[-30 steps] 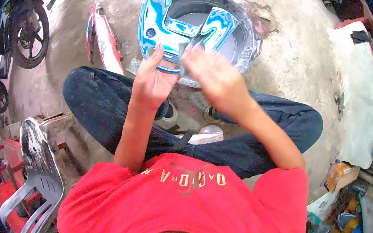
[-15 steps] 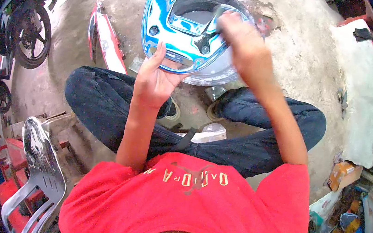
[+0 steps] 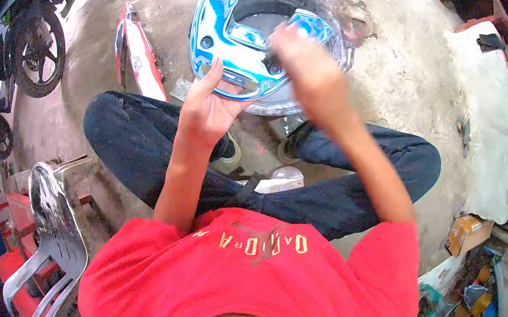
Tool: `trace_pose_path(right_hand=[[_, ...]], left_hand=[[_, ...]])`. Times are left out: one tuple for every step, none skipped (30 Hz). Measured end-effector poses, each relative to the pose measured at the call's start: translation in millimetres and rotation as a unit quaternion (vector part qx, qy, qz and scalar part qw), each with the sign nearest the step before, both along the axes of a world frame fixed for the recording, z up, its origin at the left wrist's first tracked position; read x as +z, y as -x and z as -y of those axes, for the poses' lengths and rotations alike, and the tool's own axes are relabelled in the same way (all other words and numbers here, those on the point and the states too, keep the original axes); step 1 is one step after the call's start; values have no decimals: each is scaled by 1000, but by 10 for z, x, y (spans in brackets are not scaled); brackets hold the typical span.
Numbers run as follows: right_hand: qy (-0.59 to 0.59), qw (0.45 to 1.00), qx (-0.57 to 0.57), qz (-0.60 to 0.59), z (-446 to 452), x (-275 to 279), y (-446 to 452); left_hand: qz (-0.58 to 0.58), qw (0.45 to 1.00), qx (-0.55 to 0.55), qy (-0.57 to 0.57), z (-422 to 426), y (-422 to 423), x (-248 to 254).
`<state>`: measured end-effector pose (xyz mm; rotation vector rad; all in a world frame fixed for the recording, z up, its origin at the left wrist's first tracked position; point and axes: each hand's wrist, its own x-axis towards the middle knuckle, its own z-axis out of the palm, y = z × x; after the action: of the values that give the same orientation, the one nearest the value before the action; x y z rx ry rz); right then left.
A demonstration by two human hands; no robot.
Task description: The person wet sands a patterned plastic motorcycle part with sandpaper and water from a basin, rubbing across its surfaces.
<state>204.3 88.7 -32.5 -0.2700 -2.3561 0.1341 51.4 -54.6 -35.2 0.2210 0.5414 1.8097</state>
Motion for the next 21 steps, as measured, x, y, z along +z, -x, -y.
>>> trace_pose_path(right_hand=[[29,997,71,29,254,54,22],[-5,991,127,40,402,65,32],[3,992,125,34,363,94,45],[14,992,123,28,300,147,60],[9,997,66,35,144,243,68],[1,999,8,43,-96,309,66],[11,999,-39,4,-317,232,47],[34,995,-97,5,-389,208,-9],[25,997,-78,7,-332,173,-25],[16,998,-56,10,-215,163,-46],[-7,998,-20,51,19,133,-23],[26,997,62,34,231,20,5],[10,994,95,59,366,65,-9],[-4,988,128,84,442,103,2],[33,990,125,48,305,84,2],[28,995,77,52,112,152,-16],[35,999,16,39,-185,107,-40],[38,998,-45,26,-353,135,-38],[32,997,-59,46,-334,110,-80],[26,995,-72,64,-296,99,-117],[16,993,-83,81,-247,118,-133]], left_hand=[[0,1000,5,4,9,12,-34],[27,1000,-13,-5,11,47,-79],[54,998,-32,-12,23,90,-134],[81,995,-51,-17,30,89,-89],[28,998,-19,-47,40,6,-16],[23,999,-19,-44,54,0,-4],[17,999,-18,-45,53,2,6],[11,999,-17,-44,60,9,14],[24,999,-15,-38,55,21,10],[28,999,-10,-30,44,32,-4],[31,999,-5,-19,37,47,-28],[34,999,-2,-7,34,63,-60],[58,998,-12,-12,21,94,-121],[82,996,-22,-16,14,135,-199],[107,994,-33,-18,28,164,-238],[84,995,-23,-58,44,91,-127],[70,996,-19,-51,54,51,-64],[56,997,-16,-47,54,24,-36],[55,997,-17,-42,64,13,-41],[53,998,-18,-38,62,23,-46],[50,998,-17,-36,43,46,-51]])
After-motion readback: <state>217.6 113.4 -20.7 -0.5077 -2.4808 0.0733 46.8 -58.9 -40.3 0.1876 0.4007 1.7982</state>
